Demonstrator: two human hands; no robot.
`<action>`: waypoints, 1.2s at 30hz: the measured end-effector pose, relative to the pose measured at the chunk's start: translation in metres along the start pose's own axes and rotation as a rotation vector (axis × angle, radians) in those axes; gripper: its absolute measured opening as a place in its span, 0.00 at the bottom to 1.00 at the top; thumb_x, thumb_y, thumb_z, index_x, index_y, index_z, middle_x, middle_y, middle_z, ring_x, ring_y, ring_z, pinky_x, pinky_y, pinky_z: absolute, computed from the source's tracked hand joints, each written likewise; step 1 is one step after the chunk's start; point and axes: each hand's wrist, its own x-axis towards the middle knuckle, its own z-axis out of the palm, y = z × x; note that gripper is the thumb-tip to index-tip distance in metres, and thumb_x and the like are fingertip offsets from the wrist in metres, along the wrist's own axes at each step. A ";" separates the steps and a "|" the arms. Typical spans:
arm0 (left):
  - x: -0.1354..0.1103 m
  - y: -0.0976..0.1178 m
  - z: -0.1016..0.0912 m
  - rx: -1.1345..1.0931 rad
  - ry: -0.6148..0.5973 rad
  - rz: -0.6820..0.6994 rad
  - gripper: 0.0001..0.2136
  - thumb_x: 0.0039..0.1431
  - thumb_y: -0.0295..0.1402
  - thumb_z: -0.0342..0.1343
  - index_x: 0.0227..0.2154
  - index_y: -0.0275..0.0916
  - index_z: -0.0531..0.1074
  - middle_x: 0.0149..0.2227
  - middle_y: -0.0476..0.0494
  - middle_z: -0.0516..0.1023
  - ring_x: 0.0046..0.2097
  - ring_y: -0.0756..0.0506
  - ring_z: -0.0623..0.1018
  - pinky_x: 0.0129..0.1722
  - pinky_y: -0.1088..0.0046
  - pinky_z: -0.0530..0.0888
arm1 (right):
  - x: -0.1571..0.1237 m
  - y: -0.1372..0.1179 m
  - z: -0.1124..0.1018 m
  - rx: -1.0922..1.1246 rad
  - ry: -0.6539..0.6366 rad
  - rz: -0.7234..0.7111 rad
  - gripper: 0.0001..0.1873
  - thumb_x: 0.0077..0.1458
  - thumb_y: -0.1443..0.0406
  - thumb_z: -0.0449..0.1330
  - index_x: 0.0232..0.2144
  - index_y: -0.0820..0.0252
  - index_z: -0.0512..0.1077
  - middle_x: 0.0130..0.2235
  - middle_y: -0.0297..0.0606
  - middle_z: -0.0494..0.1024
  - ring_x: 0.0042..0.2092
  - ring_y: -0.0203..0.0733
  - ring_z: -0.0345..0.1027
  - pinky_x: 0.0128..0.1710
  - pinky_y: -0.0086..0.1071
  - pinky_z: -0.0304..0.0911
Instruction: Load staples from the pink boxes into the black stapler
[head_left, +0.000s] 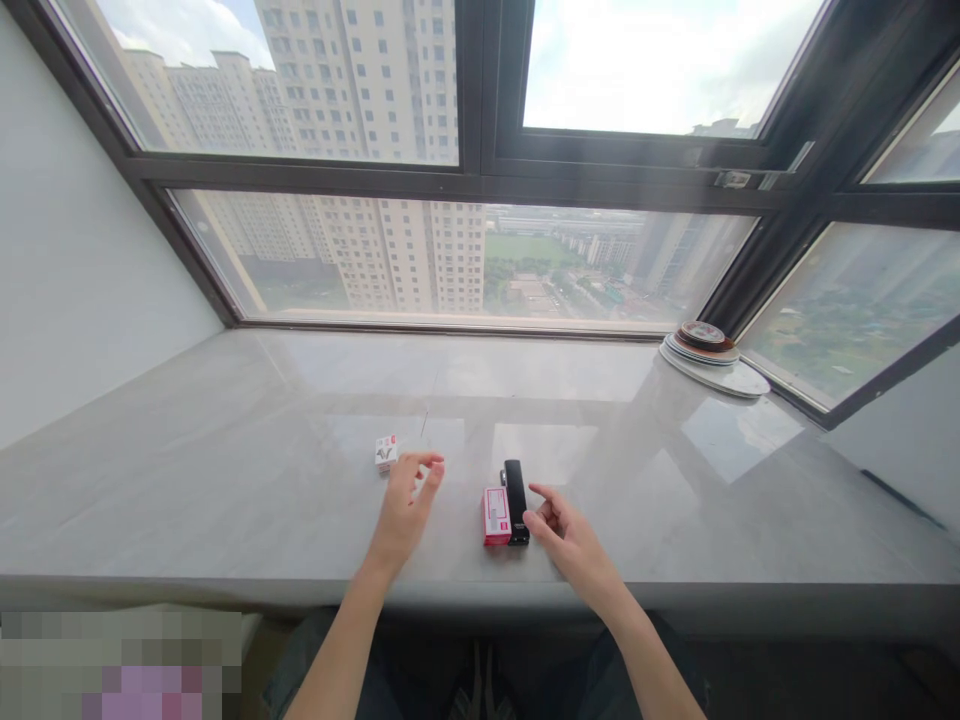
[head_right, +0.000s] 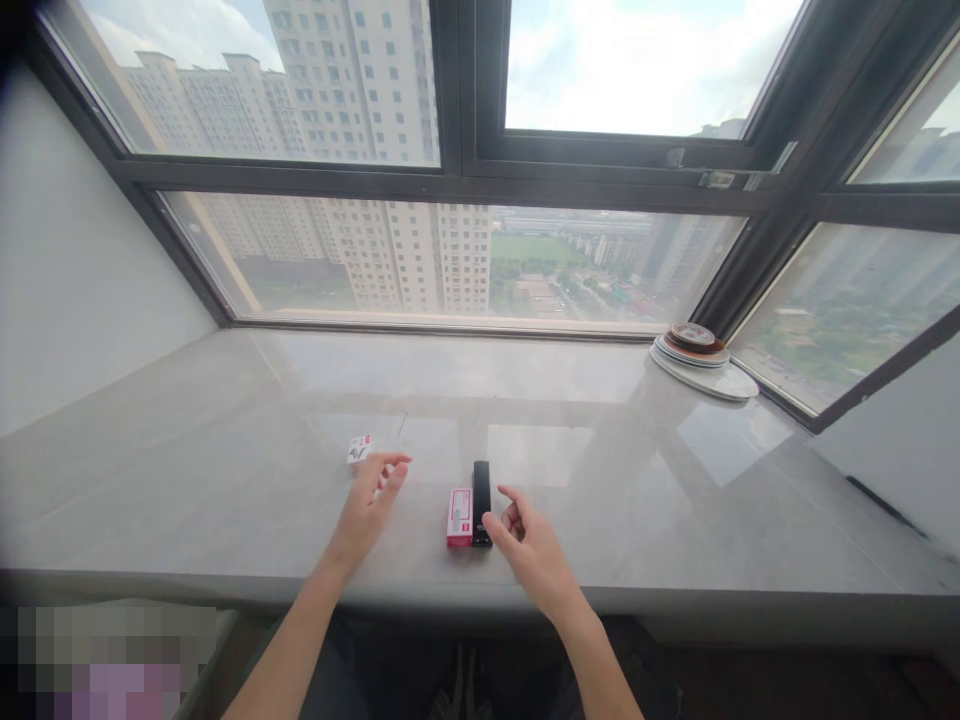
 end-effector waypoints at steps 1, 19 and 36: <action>0.007 -0.012 -0.009 0.045 0.078 -0.075 0.22 0.72 0.50 0.38 0.51 0.41 0.69 0.48 0.37 0.75 0.47 0.39 0.75 0.47 0.60 0.73 | -0.002 -0.002 -0.001 -0.031 -0.013 -0.005 0.36 0.58 0.45 0.64 0.63 0.55 0.67 0.32 0.30 0.67 0.30 0.35 0.59 0.31 0.29 0.61; 0.037 0.001 0.039 0.389 -0.305 -0.107 0.30 0.70 0.55 0.34 0.30 0.43 0.76 0.34 0.38 0.83 0.37 0.39 0.80 0.36 0.68 0.65 | 0.007 -0.032 0.016 -0.381 -0.100 -0.117 0.34 0.46 0.60 0.73 0.56 0.50 0.71 0.35 0.34 0.80 0.34 0.45 0.70 0.31 0.30 0.54; 0.033 0.017 0.045 0.290 -0.451 -0.003 0.30 0.72 0.50 0.34 0.31 0.42 0.79 0.39 0.36 0.83 0.42 0.39 0.81 0.41 0.67 0.69 | 0.021 -0.026 0.019 -0.419 -0.187 -0.155 0.35 0.45 0.61 0.73 0.56 0.50 0.70 0.36 0.34 0.81 0.35 0.48 0.73 0.34 0.31 0.57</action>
